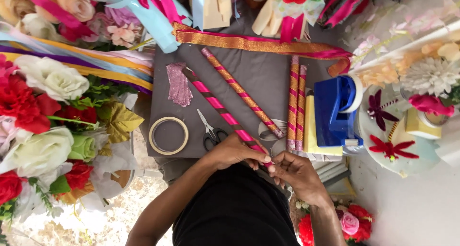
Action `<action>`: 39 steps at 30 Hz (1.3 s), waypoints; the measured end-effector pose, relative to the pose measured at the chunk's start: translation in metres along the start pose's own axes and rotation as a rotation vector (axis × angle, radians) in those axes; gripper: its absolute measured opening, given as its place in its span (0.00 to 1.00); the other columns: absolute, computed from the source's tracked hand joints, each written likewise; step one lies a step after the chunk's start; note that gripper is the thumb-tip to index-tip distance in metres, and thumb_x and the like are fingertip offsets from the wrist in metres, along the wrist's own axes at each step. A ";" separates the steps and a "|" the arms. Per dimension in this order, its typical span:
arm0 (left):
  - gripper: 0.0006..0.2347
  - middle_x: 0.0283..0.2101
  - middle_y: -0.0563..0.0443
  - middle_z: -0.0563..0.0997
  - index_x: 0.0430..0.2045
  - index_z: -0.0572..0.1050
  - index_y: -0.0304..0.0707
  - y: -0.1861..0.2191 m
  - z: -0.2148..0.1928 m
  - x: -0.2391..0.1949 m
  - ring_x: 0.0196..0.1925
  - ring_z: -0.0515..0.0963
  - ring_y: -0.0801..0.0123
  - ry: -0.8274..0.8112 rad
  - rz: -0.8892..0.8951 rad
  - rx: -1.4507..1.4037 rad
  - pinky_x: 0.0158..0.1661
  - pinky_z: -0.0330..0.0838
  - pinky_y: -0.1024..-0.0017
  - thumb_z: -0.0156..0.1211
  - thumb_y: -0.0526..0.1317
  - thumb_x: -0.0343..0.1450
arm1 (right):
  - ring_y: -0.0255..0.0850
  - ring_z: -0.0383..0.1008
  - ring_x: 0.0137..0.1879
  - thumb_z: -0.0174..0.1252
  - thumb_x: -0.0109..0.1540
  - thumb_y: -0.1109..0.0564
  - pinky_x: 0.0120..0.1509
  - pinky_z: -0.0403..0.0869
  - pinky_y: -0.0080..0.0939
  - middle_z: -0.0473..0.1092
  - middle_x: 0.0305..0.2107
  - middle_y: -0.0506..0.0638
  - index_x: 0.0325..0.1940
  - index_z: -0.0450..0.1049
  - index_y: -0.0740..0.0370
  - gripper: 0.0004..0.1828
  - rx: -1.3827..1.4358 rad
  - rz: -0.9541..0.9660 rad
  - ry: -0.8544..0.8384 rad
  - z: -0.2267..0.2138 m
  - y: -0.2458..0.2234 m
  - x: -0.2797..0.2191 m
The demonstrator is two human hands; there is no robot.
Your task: The person wraps a pink ribbon around a cylindrical stick, securing it with tape. They then use scissors to cut a piece of tape from a roll and apply it to the end of the ribbon-wrapped stick.
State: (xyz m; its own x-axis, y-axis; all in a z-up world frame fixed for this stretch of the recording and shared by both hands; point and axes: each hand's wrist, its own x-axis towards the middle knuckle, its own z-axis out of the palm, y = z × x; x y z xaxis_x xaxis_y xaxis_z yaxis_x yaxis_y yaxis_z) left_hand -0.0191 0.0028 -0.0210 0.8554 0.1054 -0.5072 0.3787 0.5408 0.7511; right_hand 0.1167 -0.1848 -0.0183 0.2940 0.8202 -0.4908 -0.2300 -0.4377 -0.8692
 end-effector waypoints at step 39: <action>0.40 0.64 0.41 0.66 0.65 0.63 0.32 -0.037 -0.100 -0.124 0.67 0.62 0.49 0.974 0.250 1.255 0.62 0.59 0.46 0.73 0.54 0.62 | 0.41 0.76 0.32 0.64 0.64 0.45 0.39 0.74 0.42 0.75 0.32 0.50 0.49 0.76 0.63 0.20 -1.031 -0.751 0.319 0.089 -0.012 0.037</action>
State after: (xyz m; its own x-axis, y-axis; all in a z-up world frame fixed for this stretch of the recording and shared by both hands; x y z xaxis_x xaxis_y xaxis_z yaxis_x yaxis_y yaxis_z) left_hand -0.1748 0.0526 -0.0281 0.5836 0.8118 -0.0196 0.7266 -0.5113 0.4590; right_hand 0.0474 -0.1164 -0.0201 0.2765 0.9252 0.2599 0.8522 -0.1111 -0.5113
